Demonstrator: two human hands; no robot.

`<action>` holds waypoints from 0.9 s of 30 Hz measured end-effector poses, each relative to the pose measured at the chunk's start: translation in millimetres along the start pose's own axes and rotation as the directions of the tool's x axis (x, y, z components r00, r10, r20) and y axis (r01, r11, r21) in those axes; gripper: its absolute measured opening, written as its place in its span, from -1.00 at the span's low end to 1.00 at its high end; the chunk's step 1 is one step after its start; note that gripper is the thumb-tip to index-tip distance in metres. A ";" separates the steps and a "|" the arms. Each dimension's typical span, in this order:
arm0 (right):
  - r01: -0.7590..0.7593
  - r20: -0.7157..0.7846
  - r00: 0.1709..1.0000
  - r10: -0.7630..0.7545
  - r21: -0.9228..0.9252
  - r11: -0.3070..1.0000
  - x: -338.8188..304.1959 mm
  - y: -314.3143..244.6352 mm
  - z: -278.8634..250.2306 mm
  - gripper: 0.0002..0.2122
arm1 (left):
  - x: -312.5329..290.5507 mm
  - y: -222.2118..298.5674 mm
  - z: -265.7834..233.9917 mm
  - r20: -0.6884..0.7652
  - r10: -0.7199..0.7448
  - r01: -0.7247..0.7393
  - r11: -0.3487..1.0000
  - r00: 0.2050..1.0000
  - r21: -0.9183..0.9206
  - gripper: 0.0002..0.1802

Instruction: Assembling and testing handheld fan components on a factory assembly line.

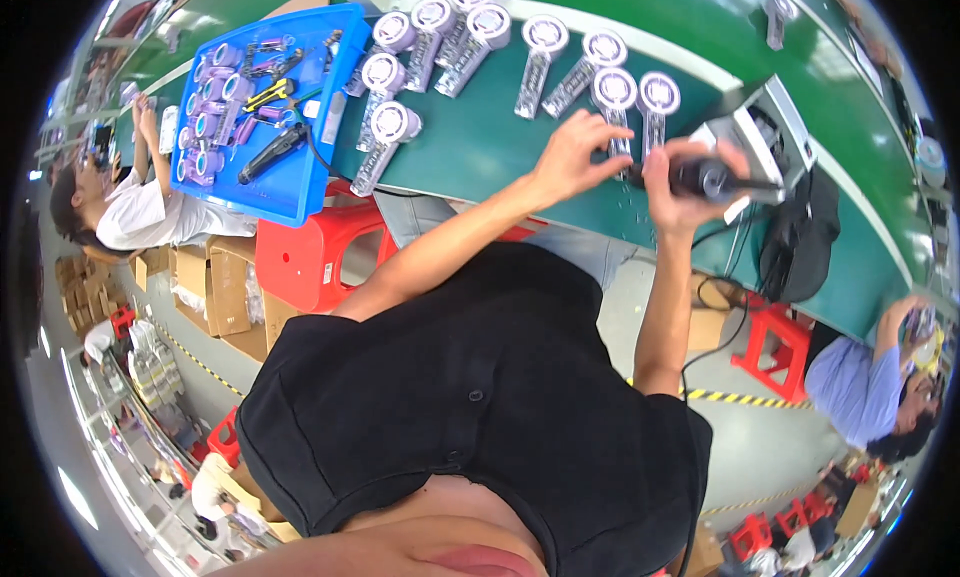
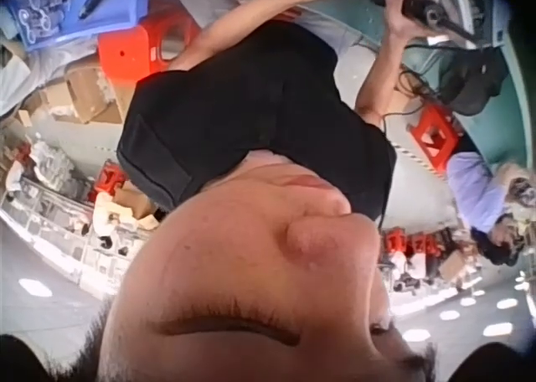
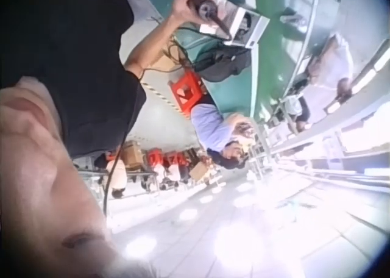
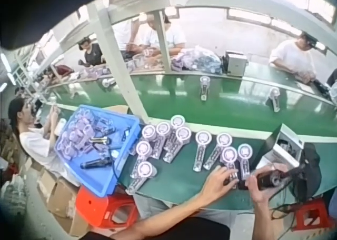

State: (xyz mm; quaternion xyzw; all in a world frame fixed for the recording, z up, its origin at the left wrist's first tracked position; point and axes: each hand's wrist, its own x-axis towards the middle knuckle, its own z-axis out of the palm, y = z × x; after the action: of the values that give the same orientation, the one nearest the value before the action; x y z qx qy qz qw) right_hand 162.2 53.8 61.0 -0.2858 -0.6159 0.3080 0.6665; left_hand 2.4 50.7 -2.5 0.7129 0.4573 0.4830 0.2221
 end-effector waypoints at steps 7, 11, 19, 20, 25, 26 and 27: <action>0.143 -0.161 0.978 -0.131 0.060 0.988 30.8 -31.0 -20.1 -0.28 | -2.7 2.3 1.7 -0.035 0.039 -0.039 0.999 0.999 -0.012 -0.41; 0.094 -0.161 0.985 -0.057 0.237 0.967 31.8 -50.9 -39.7 -0.67 | -0.8 25.0 -11.1 -0.092 0.083 -0.075 0.993 0.992 0.087 -0.52; 0.231 -0.328 0.933 -0.152 0.218 0.948 27.4 -53.7 -87.2 -0.33 | 150.4 18.0 -82.1 -0.224 -0.062 0.022 0.984 0.973 -0.177 -0.80; 0.232 -0.354 0.924 -0.140 0.229 0.945 25.3 -54.5 -98.4 -0.34 | 175.6 2.8 -81.4 -0.254 -0.044 0.003 0.987 0.966 -0.162 -0.82; 0.241 -0.421 0.900 -0.117 0.255 0.936 15.5 -53.5 -122.8 -0.41 | 246.0 -131.5 -103.6 -0.159 0.041 0.060 0.813 0.986 0.579 -0.59; 0.231 -0.422 0.899 -0.117 0.232 0.945 12.9 -55.1 -128.2 -0.41 | 255.9 -142.8 -98.5 -0.089 -0.100 0.134 0.790 0.991 0.598 -0.51; 0.204 -0.412 0.911 -0.015 0.420 0.884 3.9 -40.2 -147.5 -0.41 | 266.4 -152.7 -95.1 -0.028 -0.240 0.205 0.758 0.970 0.620 -0.43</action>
State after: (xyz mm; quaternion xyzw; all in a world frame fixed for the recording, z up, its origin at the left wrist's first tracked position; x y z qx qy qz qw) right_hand 311.8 30.6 82.5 -0.1427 -0.3942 0.3399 0.8419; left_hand -118.5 343.5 52.3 0.6993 0.6653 0.2576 0.0444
